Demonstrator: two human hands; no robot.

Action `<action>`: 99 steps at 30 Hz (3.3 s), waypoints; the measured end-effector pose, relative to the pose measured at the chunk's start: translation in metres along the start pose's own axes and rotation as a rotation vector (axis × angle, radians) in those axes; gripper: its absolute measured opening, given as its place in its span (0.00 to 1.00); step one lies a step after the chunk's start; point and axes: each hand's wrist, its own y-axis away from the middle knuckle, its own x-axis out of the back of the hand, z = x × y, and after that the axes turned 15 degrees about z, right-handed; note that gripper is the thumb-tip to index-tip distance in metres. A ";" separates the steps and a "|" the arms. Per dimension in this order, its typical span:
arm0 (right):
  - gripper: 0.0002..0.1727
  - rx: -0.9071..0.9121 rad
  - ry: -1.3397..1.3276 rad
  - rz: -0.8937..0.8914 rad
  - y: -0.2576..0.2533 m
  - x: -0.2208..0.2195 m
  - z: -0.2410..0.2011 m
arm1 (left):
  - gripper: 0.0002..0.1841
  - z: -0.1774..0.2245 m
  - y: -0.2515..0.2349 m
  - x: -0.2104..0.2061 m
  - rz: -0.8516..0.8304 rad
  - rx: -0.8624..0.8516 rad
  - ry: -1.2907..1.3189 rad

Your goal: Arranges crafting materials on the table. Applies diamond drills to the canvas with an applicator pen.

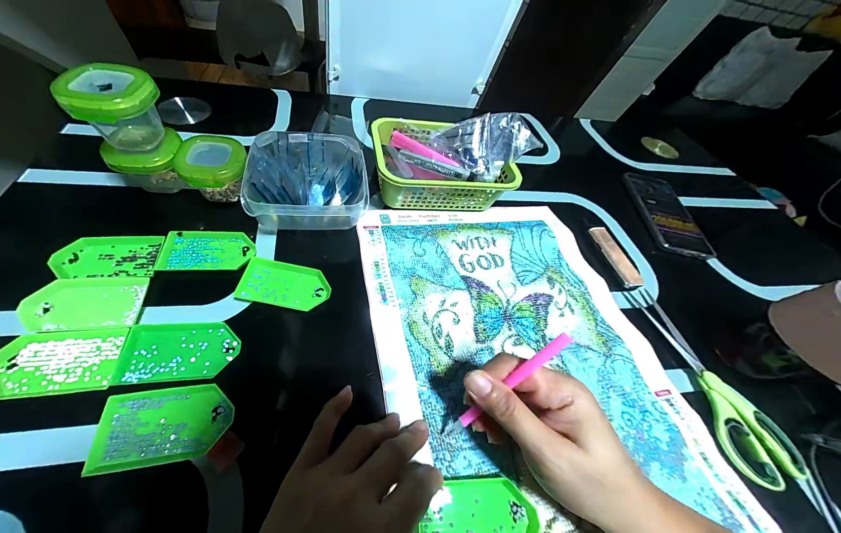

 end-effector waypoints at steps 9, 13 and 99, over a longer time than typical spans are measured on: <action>0.16 0.113 0.061 -0.022 0.001 -0.002 0.007 | 0.20 0.000 0.000 0.000 0.000 0.003 -0.005; 0.17 0.144 0.088 -0.034 0.001 -0.002 0.007 | 0.19 0.000 0.000 0.000 0.001 0.006 -0.001; 0.16 0.297 0.139 -0.035 0.002 0.001 0.006 | 0.20 -0.001 0.000 -0.001 0.005 0.002 -0.002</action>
